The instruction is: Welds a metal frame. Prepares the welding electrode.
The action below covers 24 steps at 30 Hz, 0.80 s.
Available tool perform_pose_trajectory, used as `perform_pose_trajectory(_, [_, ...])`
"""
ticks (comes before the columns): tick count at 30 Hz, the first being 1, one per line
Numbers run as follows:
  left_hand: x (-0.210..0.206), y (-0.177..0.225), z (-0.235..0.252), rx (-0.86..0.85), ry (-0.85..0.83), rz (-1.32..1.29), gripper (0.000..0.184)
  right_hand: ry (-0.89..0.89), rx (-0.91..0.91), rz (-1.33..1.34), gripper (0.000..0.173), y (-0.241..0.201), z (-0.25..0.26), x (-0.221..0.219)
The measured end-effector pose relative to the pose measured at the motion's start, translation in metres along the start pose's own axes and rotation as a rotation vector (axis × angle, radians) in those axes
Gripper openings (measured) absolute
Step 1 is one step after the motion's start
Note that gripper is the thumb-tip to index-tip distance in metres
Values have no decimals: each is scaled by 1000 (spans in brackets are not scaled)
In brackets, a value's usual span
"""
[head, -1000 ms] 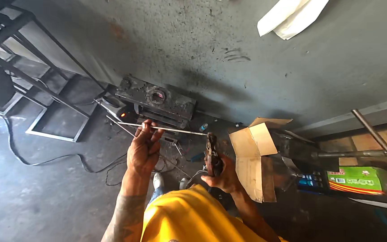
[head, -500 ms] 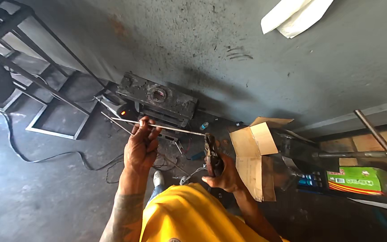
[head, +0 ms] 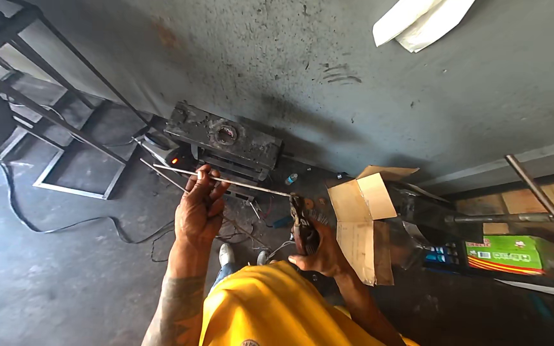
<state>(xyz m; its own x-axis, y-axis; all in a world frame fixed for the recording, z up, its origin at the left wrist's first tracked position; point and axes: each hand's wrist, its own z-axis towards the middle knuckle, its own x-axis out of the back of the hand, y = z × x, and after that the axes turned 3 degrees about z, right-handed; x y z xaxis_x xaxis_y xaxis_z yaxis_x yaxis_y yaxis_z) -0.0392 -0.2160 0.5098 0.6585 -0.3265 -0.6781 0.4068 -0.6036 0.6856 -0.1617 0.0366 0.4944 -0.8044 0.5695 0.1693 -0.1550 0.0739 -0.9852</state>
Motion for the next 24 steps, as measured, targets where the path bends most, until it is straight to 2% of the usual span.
perform_pose_trajectory(8, [4, 1, -2, -12, -17, 20, 26, -14, -23, -11, 76, -4, -4, -1])
perform_pose_trajectory(15, [7, -2, -4, -23, 13, 36, 27, -70, -56, 130, 82, 4, -5, 1])
perform_pose_trajectory(20, [5, -11, -12, 17, 39, 61, 28, -34, -67, 119, 76, 6, -9, 0])
perform_pose_trajectory(24, [3, -12, -16, -18, 75, 103, 22, -43, -86, 146, 71, 7, -12, -1])
